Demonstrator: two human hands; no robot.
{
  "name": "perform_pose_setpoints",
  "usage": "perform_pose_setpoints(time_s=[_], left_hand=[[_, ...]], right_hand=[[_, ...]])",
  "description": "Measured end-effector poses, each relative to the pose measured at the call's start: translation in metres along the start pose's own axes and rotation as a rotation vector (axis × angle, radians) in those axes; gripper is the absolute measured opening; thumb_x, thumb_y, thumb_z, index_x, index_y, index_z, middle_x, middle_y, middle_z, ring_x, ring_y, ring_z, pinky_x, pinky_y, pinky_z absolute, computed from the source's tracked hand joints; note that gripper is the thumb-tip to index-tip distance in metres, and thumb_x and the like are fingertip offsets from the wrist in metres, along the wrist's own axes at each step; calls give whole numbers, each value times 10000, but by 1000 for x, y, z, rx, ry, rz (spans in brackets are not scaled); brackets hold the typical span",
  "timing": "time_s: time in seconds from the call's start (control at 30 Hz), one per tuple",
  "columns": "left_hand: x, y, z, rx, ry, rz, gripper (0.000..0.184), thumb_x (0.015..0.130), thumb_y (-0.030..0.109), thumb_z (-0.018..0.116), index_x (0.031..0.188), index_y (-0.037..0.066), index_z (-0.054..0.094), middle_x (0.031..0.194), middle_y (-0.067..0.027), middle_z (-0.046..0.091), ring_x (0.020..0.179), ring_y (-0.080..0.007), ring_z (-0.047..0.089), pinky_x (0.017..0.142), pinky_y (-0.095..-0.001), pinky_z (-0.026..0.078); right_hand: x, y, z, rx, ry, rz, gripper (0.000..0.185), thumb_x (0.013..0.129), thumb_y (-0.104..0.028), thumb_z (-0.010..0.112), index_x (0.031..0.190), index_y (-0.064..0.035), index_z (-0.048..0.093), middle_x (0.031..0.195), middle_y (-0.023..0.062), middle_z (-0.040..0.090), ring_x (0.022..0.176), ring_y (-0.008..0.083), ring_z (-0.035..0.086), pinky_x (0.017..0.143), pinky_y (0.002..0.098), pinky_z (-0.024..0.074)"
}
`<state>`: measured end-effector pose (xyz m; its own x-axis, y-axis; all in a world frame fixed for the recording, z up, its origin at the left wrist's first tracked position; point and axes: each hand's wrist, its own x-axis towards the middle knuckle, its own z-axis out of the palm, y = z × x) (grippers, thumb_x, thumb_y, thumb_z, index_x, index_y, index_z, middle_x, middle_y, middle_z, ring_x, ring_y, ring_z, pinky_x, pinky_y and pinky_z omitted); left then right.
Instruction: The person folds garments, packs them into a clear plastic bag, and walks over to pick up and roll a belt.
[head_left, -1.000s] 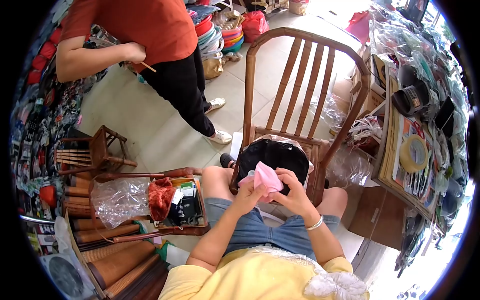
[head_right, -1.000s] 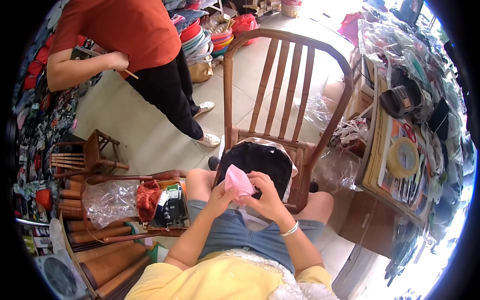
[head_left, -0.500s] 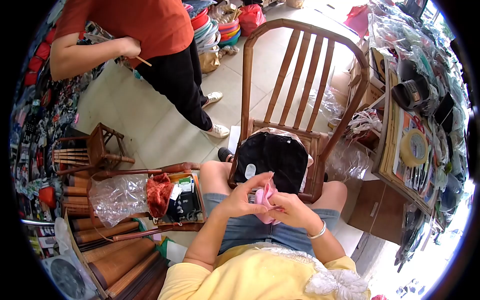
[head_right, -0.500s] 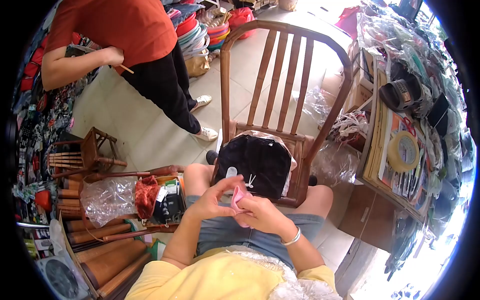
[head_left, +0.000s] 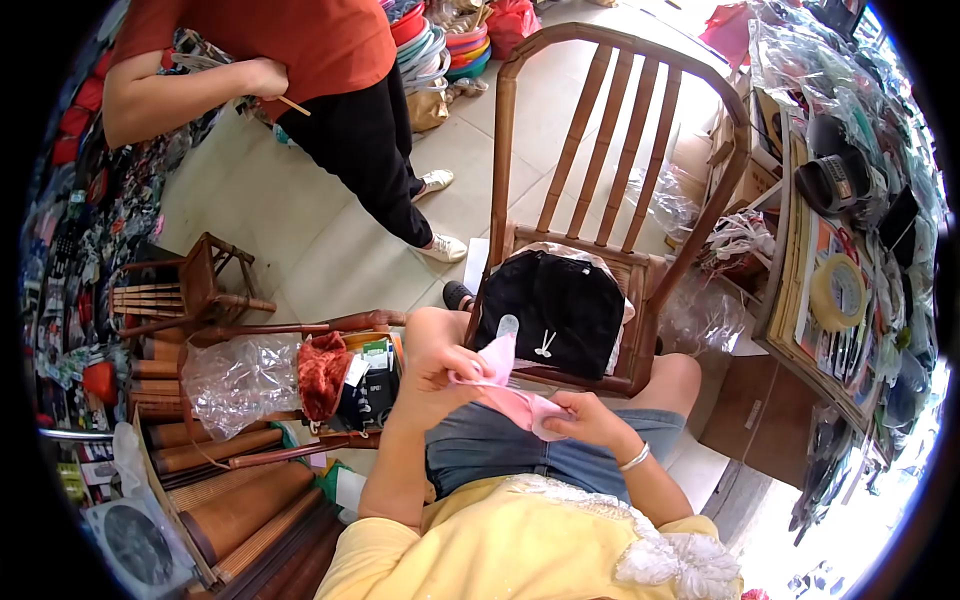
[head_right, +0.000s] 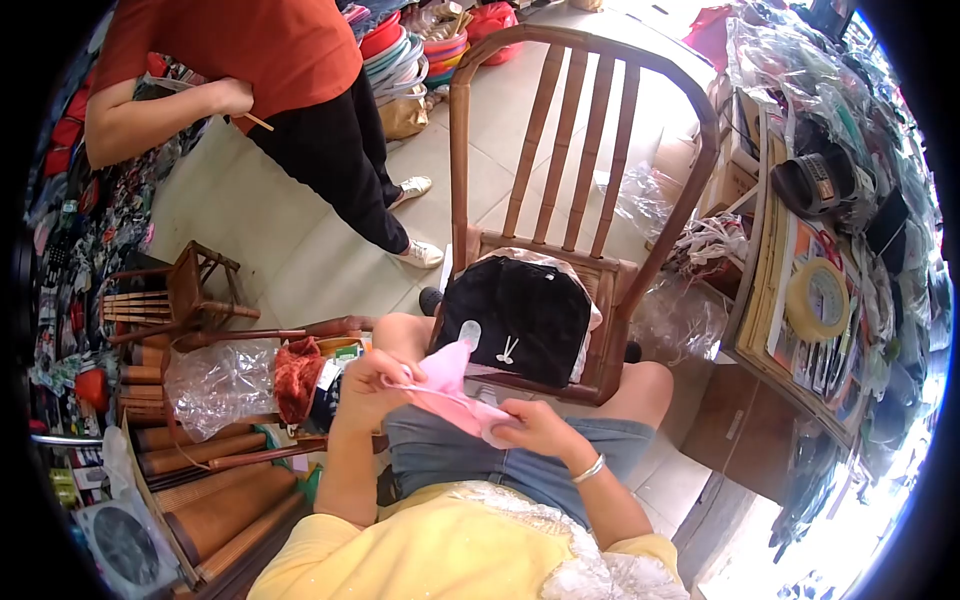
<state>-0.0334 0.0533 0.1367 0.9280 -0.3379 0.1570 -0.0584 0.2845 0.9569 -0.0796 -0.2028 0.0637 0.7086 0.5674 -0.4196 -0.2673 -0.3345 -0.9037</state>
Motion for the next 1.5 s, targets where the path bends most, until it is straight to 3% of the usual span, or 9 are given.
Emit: perform_pose_setpoints(time_s=[0.2, 0.33, 0.4, 0.7, 1.0, 1.07, 1.17, 1.2, 1.5], left_hand=[[3, 17, -12, 109, 215, 45, 297, 664, -67, 725, 803, 86, 512, 812, -38, 527, 720, -90, 481, 640, -208, 380], [6, 24, -12, 277, 206, 134, 248, 689, -67, 706, 785, 91, 540, 790, -3, 520, 704, -80, 445, 620, -200, 340], [4, 21, -13, 221, 174, 145, 235, 692, -61, 708, 794, 80, 549, 807, -7, 527, 708, -84, 445, 634, -205, 359], [-4, 23, -11, 172, 142, 96, 175, 738, -29, 693, 803, 64, 559, 786, 15, 533, 668, -67, 426, 616, -210, 365], [10, 43, -1, 239, 4, 110, 154, 729, -38, 684, 815, 55, 596, 821, -36, 560, 663, -84, 509, 578, -210, 403], [15, 39, 3, 153, 8, 176, 150, 725, -29, 694, 812, 63, 614, 824, -45, 572, 602, -68, 485, 525, -192, 372], [18, 51, 2, 302, 27, 183, 207, 686, -34, 735, 760, 71, 572, 809, -65, 583, 615, -72, 476, 525, -185, 330], [18, 54, 3, 282, 41, 161, 216, 681, -33, 740, 754, 71, 566, 812, -67, 577, 614, -73, 469, 525, -185, 326], [23, 81, 5, 413, -24, 156, 231, 675, -13, 764, 761, 75, 568, 783, -81, 574, 670, -112, 520, 574, -203, 379]], right_hand=[[-16, -7, -13, 269, 322, -199, 108, 822, -56, 467, 891, -1, 529, 744, 15, 502, 688, 100, 471, 608, 260, 422], [-20, -31, -18, 13, 462, -148, 307, 731, -253, 655, 843, -13, 501, 689, 0, 465, 672, 87, 461, 561, 251, 386], [-17, -44, -13, -425, 569, -159, 549, 512, -329, 834, 825, -24, 501, 631, 98, 495, 573, 241, 506, 532, 323, 413], [-22, -41, -11, -644, 781, -440, 242, 560, 29, 574, 789, -14, 508, 791, 150, 501, 748, 317, 491, 646, 375, 409], [-7, -24, -22, -455, 818, -434, 235, 578, 21, 643, 728, -26, 469, 896, 125, 520, 802, 282, 510, 728, 307, 417], [-5, -8, -28, -304, 745, -376, 287, 615, -31, 704, 813, -36, 495, 987, 106, 532, 857, 228, 531, 784, 288, 425], [0, -6, -25, 669, 580, -305, 481, 718, -173, 750, 1086, -47, 466, 1061, 81, 542, 894, 123, 523, 797, 260, 441], [9, 9, -25, 646, 582, -376, 539, 735, -331, 738, 1126, -66, 479, 1082, 71, 547, 882, 111, 528, 739, 262, 466], [55, 16, 18, 238, 364, -317, 882, 642, -152, 795, 1367, -60, 301, 1276, 96, 461, 1078, 174, 476, 932, 326, 368]])
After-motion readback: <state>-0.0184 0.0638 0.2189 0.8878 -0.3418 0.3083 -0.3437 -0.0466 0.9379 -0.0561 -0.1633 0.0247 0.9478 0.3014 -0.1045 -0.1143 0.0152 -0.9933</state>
